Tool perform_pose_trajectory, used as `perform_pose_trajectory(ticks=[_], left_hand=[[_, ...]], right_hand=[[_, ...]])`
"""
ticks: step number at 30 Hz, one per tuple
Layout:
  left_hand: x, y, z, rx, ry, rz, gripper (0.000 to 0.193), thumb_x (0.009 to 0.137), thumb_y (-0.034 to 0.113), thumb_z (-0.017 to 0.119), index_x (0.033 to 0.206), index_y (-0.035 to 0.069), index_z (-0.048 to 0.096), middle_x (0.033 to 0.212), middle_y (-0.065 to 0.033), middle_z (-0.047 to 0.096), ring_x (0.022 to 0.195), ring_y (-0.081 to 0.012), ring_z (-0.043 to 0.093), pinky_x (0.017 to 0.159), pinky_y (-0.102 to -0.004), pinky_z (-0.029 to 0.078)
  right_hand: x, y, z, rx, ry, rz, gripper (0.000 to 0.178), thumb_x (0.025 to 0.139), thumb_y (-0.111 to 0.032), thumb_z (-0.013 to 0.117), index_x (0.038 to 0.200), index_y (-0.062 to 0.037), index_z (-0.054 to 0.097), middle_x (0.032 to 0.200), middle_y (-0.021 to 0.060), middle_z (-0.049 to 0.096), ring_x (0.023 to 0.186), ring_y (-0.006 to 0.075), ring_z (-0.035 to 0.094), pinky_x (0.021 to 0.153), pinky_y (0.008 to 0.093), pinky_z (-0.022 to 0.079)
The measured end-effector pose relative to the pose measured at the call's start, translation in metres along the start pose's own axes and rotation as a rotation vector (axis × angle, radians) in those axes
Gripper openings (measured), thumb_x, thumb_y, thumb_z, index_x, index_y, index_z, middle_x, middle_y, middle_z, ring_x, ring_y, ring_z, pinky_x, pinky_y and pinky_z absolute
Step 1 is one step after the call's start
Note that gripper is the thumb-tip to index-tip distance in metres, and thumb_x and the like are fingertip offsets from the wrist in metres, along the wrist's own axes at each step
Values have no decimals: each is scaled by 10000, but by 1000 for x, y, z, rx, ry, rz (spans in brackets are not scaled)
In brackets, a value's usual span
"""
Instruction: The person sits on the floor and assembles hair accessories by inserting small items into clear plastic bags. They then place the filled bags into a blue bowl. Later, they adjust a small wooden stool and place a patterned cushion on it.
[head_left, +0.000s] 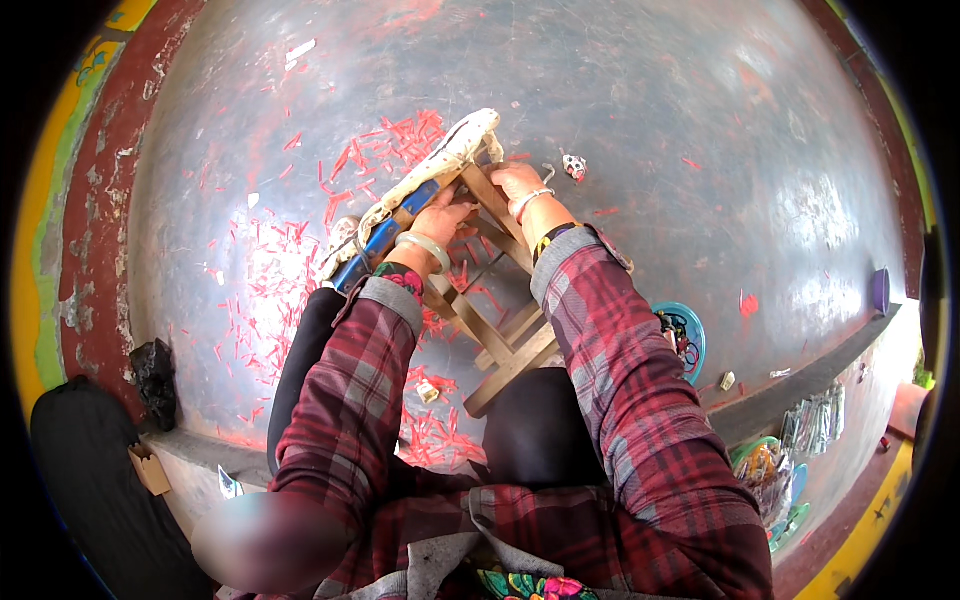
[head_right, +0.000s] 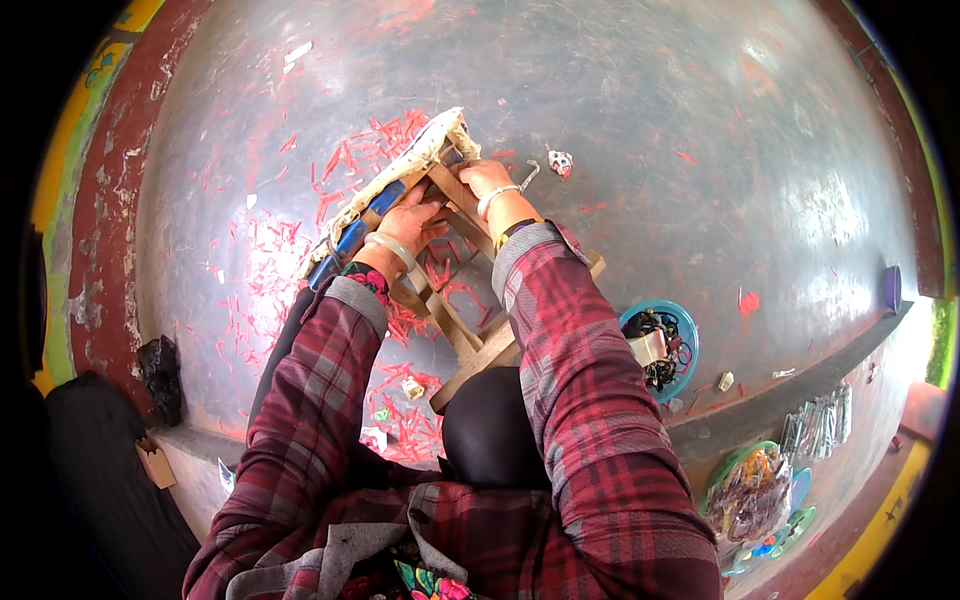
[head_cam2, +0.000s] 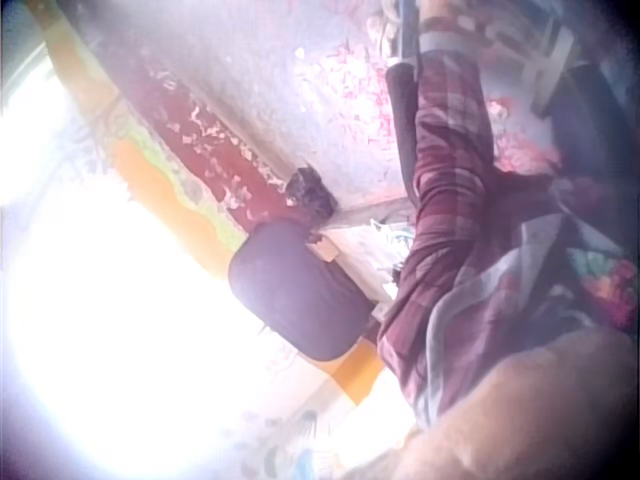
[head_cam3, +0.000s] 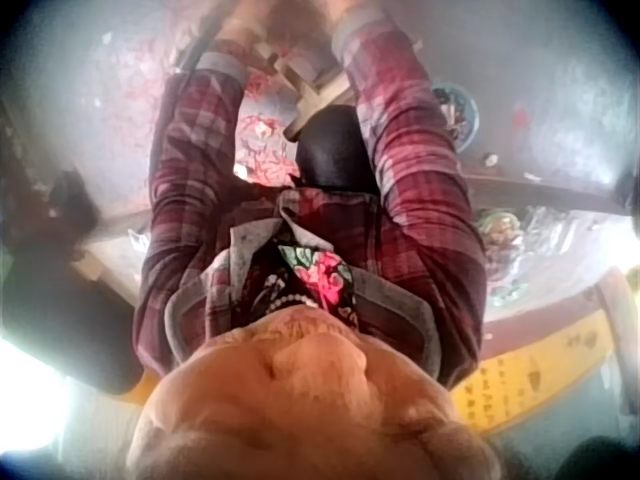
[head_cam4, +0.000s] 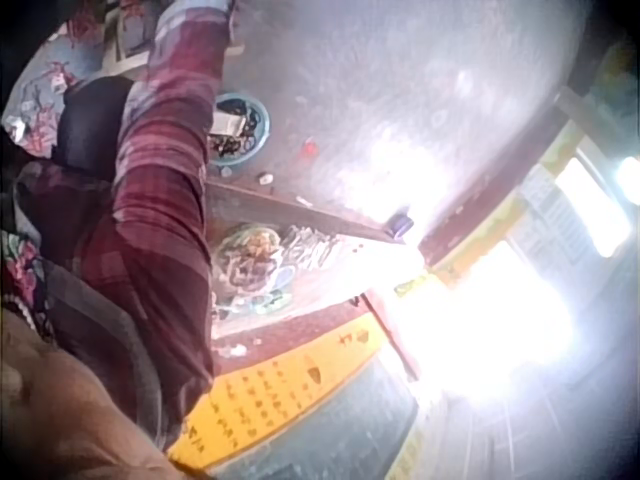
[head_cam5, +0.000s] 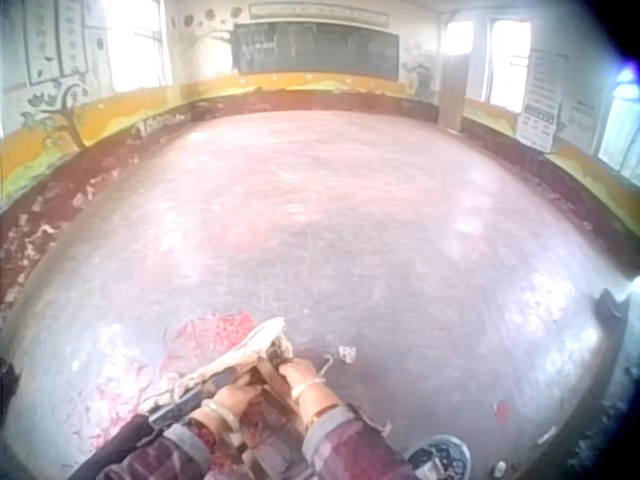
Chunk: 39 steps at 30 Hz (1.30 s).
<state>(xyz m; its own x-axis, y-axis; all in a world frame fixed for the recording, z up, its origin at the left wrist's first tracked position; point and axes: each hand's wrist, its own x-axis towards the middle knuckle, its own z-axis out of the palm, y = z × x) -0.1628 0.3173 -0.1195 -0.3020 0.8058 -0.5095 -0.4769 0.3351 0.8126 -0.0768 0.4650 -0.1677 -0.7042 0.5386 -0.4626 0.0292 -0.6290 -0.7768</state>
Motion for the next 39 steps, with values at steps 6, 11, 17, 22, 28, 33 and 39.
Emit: perform_pose_trajectory(ticks=[6, 11, 17, 22, 28, 33, 39], left_hand=[[-3, 5, 5, 35, -24, -43, 593, 863, 85, 462, 1392, 182, 211, 1176, -41, 514, 969, -157, 536, 773, -304, 467], [-4, 4, 6, 54, -25, -38, 619, 860, 87, 465, 1401, 181, 181, 1171, -43, 514, 956, -153, 536, 772, -308, 467], [-5, 5, 6, 117, -8, -15, 596, 856, 102, 479, 1389, 163, 219, 1154, -43, 519, 964, -140, 529, 757, -299, 467], [6, -4, -1, 180, 27, 72, 473, 864, 122, 471, 1321, 131, 348, 1110, -39, 538, 963, -143, 527, 744, -293, 462], [15, -21, -12, 30, 48, 70, 341, 904, 150, 437, 1233, 62, 420, 1078, -62, 562, 986, -178, 542, 773, -302, 464], [18, -18, 1, 60, 160, 88, 310, 927, 146, 406, 1215, 33, 429, 1008, -114, 597, 919, -209, 592, 763, -310, 487], [18, -28, -1, 152, 247, 153, 303, 926, 139, 401, 1201, 17, 439, 906, -133, 624, 825, -225, 623, 698, -286, 506]], right_hand=[[7, -5, 3, 126, 24, 110, 167, 723, -33, 606, 881, 18, 622, 894, 109, 636, 800, 226, 618, 699, 342, 479], [-10, -15, 22, 53, 142, 100, 163, 729, -73, 626, 861, 23, 619, 838, 107, 640, 758, 217, 623, 650, 323, 471], [-6, -8, 20, -219, 139, -185, 162, 749, -107, 598, 844, 22, 621, 799, 112, 635, 699, 188, 605, 608, 299, 456], [15, 9, 18, -269, 409, -310, 161, 767, -117, 554, 817, 20, 624, 726, 96, 610, 611, 173, 569, 549, 306, 440], [13, -8, -6, 116, 683, -111, 157, 805, -74, 502, 842, 41, 601, 613, 87, 564, 476, 157, 519, 405, 272, 411], [14, -11, -6, 53, 682, -259, 138, 811, -73, 517, 857, 31, 597, 668, 84, 583, 529, 157, 541, 436, 275, 433], [-7, -29, -3, -154, 468, -106, 159, 794, -117, 579, 921, -36, 629, 773, 47, 621, 638, 139, 566, 528, 287, 452]])
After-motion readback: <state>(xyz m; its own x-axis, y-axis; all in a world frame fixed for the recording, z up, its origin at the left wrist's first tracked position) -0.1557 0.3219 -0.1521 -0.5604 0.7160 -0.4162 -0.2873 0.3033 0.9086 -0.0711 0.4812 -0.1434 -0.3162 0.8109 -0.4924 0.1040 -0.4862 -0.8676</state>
